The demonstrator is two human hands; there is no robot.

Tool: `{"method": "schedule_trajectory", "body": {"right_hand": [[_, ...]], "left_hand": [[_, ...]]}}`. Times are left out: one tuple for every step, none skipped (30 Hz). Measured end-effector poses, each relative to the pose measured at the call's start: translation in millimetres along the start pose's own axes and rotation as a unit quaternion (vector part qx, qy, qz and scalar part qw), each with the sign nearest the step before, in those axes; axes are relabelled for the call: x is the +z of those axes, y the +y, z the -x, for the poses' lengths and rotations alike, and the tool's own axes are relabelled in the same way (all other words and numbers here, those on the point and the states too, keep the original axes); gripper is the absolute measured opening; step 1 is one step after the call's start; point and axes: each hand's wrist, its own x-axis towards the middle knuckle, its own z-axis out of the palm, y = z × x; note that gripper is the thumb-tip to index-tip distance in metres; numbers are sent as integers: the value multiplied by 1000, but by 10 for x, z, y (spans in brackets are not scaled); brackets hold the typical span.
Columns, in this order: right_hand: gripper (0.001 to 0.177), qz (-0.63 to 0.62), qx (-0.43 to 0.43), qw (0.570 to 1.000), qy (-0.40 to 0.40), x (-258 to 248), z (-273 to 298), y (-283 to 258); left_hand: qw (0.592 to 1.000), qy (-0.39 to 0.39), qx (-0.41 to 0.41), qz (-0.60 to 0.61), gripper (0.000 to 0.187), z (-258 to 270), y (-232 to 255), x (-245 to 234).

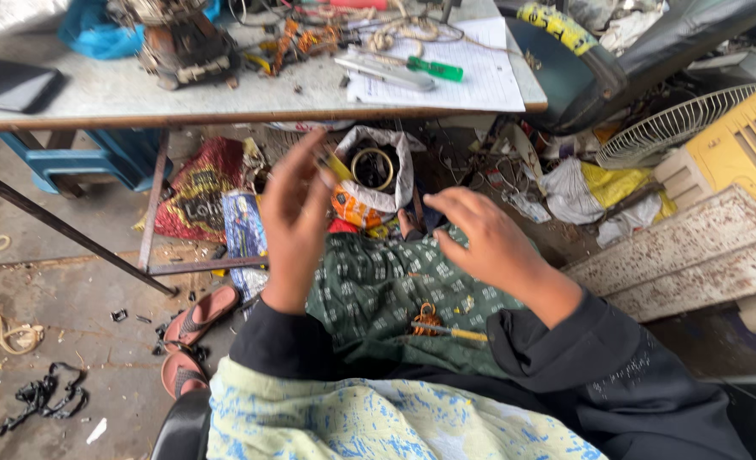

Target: The person sits cross-legged and uses a knife to strip the insulation from a yellow wire. They then use a screwdriver to manipulate the exposed copper strands and a small yellow plastic component. The person continues to strip and twist wires, occasionally using a hammer to tap a component on the table.

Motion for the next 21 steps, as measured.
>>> {"method": "schedule_trajectory", "body": {"right_hand": [[51, 10, -30, 999, 27, -42, -119, 14], [50, 20, -59, 997, 54, -78, -245, 28], [50, 29, -88, 992, 80, -104, -370, 42], [49, 36, -95, 990, 95, -119, -508, 61], [48, 44, -102, 988, 110, -131, -667, 87], [47, 52, -109, 985, 126, -136, -818, 119], [46, 53, -102, 985, 130, -136, -969, 160], [45, 54, -94, 985, 134, -129, -1119, 206], [45, 55, -87, 985, 140, -111, -1258, 252], [45, 60, -84, 984, 147, -75, -1392, 293], [45, 66, -81, 982, 155, -39, -1529, 343], [45, 71, -78, 981, 162, -6, -1664, 400], [44, 76, -81, 978, 175, 34, -1773, 460], [43, 81, -84, 975, 188, 86, -1890, 515], [42, 85, -88, 973, 194, 160, -1993, 557], [42, 79, -94, 972, 202, 201, -2113, 615], [43, 69, -100, 972, 202, 246, -2194, 660], [43, 58, -105, 972, 203, 290, -2286, 692], [41, 54, -106, 975, 189, 343, -2339, 716], [40, 49, -106, 977, 176, 360, -2399, 747], [39, 45, -104, 979, 168, 368, -2441, 765]], "left_hand": [[1000, 17, -17, 10, 39, -184, -103, -53], [999, 33, -35, 20, 38, -374, -204, -92], [997, 49, -54, 31, 37, -559, -309, -115], [999, 44, -7, -23, 33, -760, -424, -121], [996, 39, 40, -76, 30, -973, -546, -113], [987, 34, 86, -129, 27, -1155, -668, -110], [983, 13, 66, -173, 26, -1319, -796, -105], [975, -9, 45, -217, 26, -1467, -926, -98], [965, -30, 25, -260, 26, -1579, -1049, -99], [956, -47, 58, -285, 25, -1630, -1160, -123], [945, -62, 91, -309, 24, -1664, -1255, -144], [932, -78, 123, -332, 24, -1711, -1331, -165], [943, -95, 98, -304, 26, -1707, -1390, -183], [952, -112, 72, -275, 29, -1687, -1431, -198], [960, -127, 41, -247, 31, -1664, -1458, -211], [960, -133, 55, -239, 31, -1703, -1479, -209], [961, -138, 61, -233, 30, -1669, -1482, -231], [961, -144, 67, -226, 30, -1650, -1481, -254], [964, -151, 43, -217, 31, -1632, -1487, -278], [965, -158, 19, -206, 32, -1638, -1491, -300], [965, -163, 12, -203, 31, -1646, -1484, -310]]}}
